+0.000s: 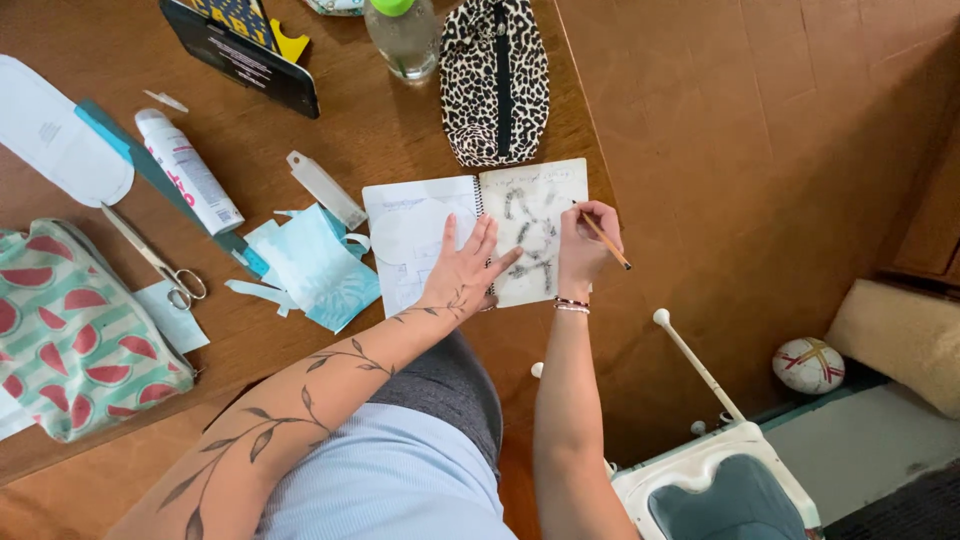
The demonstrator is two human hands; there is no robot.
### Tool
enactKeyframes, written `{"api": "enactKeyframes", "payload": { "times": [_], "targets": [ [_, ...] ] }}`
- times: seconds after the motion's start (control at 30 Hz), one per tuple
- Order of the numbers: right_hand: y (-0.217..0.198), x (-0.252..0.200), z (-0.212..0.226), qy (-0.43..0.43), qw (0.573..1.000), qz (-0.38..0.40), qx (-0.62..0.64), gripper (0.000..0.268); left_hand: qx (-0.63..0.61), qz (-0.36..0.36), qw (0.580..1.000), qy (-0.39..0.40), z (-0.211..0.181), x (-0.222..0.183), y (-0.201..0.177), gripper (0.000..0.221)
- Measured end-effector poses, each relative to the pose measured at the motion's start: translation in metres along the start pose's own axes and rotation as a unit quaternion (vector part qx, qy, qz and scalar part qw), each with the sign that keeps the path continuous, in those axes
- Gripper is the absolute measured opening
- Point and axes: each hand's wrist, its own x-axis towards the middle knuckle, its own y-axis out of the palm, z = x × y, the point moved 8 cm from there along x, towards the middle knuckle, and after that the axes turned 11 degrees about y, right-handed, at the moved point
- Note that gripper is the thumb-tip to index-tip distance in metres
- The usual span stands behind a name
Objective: Measuring a fabric pouch with a ruler and recording measurements in a notebook.
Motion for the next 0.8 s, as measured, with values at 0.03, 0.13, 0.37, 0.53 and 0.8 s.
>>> {"api": "enactKeyframes", "payload": {
  "times": [0.03,0.13,0.37,0.53,0.8],
  "targets": [
    [0.001,0.000,0.001,0.000,1.000,0.000,0.001,0.017,0.001,0.000,1.000,-0.001,0.001,0.000,0.000,0.091],
    [-0.004,-0.002,0.002,0.001,1.000,-0.010,0.024,0.019,-0.011,0.012,1.000,0.003,-0.001,0.000,0.002,0.089],
    [-0.003,-0.001,0.003,-0.014,1.000,-0.025,-0.011,0.018,-0.015,0.010,1.000,0.004,0.000,0.000,0.000,0.089],
    [-0.003,-0.003,0.009,-0.020,0.999,-0.038,-0.016,0.018,-0.020,0.021,1.000,0.001,0.002,0.001,0.001,0.087],
    [-0.002,-0.003,0.003,-0.001,1.000,-0.014,-0.004,0.018,-0.014,0.046,0.999,-0.004,0.001,0.001,0.000,0.086]
  ]
}}
